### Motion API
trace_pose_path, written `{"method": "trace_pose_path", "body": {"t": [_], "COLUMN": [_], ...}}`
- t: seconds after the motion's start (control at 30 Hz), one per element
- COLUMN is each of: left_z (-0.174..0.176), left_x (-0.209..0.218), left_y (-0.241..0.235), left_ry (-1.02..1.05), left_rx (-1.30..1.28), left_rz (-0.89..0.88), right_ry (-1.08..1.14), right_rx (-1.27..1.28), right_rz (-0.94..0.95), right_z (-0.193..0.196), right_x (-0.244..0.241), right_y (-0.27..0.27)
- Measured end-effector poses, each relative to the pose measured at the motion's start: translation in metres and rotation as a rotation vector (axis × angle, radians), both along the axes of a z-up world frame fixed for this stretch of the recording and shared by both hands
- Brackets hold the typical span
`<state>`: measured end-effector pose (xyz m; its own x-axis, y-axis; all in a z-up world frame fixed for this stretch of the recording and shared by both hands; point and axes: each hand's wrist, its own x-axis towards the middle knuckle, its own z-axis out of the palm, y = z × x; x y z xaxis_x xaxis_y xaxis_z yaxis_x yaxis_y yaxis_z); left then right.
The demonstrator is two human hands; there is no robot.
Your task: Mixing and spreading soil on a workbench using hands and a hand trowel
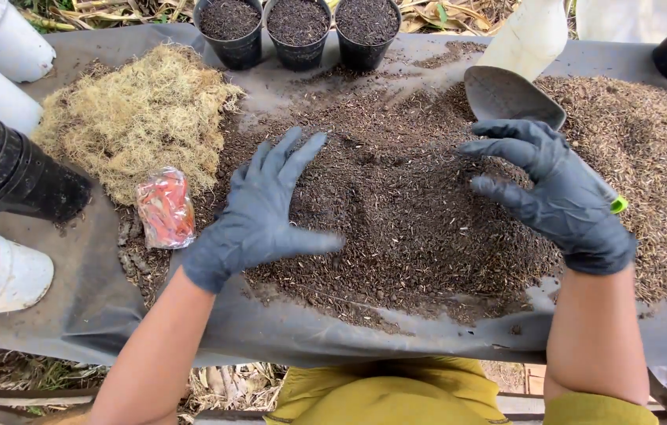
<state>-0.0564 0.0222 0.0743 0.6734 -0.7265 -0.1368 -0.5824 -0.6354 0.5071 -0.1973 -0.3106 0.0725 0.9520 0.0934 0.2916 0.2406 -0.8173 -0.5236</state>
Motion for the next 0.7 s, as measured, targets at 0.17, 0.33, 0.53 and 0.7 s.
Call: {"method": "trace_pose_path", "body": {"t": [0.17, 0.33, 0.53, 0.7], "left_z": [-0.057, -0.07, -0.06, -0.029], "left_x": [0.007, 0.015, 0.024, 0.019], "left_y": [0.027, 0.019, 0.002, -0.033], "left_ry": [-0.405, -0.286, -0.219, -0.029], "left_rx": [0.286, 0.131, -0.142, -0.12], "left_rz": [-0.06, 0.022, -0.103, -0.053], "right_ry": [0.2, 0.434, 0.405, 0.213], "right_rx": [-0.299, -0.469, -0.046, 0.14], "right_rz": [-0.098, -0.269, -0.236, -0.29], "right_z": [0.007, 0.01, -0.005, -0.018], "right_x": [-0.013, -0.004, 0.019, 0.033], "right_y": [-0.011, 0.014, 0.022, 0.041]}}
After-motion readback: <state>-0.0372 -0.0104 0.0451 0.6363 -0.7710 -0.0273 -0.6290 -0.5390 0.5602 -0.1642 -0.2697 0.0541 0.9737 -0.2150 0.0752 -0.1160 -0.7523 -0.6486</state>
